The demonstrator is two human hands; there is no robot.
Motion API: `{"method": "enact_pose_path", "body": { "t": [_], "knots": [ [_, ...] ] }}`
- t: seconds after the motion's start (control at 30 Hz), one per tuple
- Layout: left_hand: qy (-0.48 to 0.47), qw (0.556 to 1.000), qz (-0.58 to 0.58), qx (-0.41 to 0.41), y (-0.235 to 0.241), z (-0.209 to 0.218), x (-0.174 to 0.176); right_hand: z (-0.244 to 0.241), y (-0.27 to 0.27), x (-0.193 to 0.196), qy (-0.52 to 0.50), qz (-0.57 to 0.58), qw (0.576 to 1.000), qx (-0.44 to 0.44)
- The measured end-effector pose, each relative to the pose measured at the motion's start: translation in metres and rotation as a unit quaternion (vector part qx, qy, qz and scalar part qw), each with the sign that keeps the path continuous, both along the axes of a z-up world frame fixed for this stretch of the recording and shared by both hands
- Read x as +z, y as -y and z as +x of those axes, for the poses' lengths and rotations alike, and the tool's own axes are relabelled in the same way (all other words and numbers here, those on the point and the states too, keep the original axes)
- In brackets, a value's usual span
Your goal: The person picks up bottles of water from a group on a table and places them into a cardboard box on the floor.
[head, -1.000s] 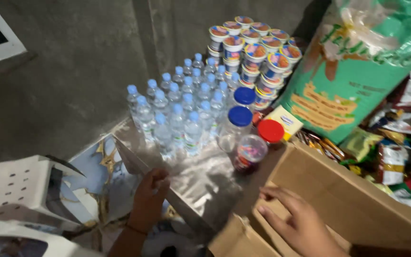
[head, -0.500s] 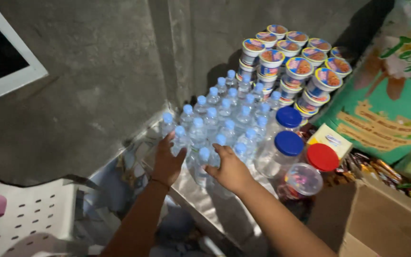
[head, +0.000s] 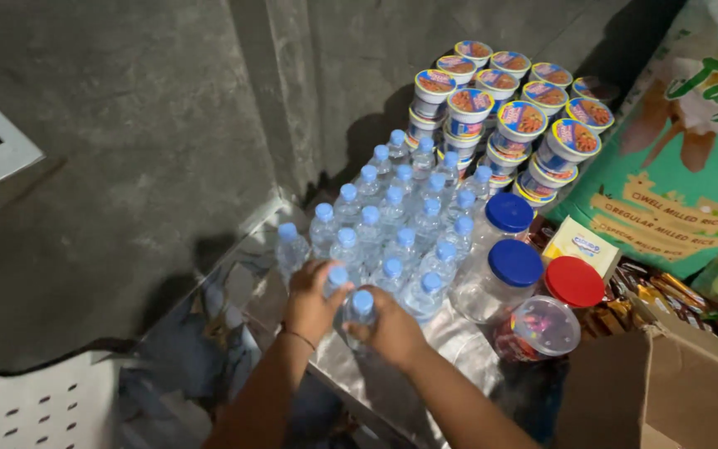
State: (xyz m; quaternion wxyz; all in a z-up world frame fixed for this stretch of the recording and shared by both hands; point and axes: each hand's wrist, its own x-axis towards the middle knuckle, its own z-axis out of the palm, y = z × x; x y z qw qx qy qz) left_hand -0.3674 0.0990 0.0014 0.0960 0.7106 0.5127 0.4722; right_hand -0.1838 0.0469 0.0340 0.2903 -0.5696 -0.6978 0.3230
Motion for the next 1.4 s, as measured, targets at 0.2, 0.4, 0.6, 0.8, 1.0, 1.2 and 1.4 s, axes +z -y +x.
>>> {"method": "enact_pose_path", "body": {
  "t": [0.2, 0.4, 0.6, 0.8, 1.0, 1.2, 1.4],
  "knots": [
    [0.016, 0.998, -0.024, -0.047, -0.002, 0.01, -0.014, -0.001, 0.003, -0.009, 0.016, 0.042, 0.999, 0.001],
    [0.036, 0.991, -0.114, -0.056, 0.002, 0.004, -0.007, -0.003, 0.013, -0.002, 0.068, 0.025, 0.997, 0.016],
    [0.005, 0.994, -0.091, -0.056, 0.017, -0.001, -0.018, 0.003, 0.032, -0.003, 0.053, 0.063, 0.997, 0.005],
    [0.065, 0.992, -0.095, -0.042, 0.043, -0.015, -0.006, 0.029, 0.056, 0.035, -0.034, 0.07, 0.997, -0.025],
    [0.008, 0.999, 0.03, -0.019, 0.082, 0.008, 0.031, 0.081, 0.092, 0.108, -0.164, 0.064, 0.982, -0.064],
    [0.242, 0.955, -0.101, -0.137, 0.118, 0.068, 0.106, 0.165, 0.143, 0.146, -0.159, 0.14, 0.961, -0.178],
    [0.207, 0.959, -0.019, -0.192, 0.162, 0.155, 0.166, 0.251, 0.216, 0.171, -0.158, 0.218, 0.927, -0.26]
  ]
}}
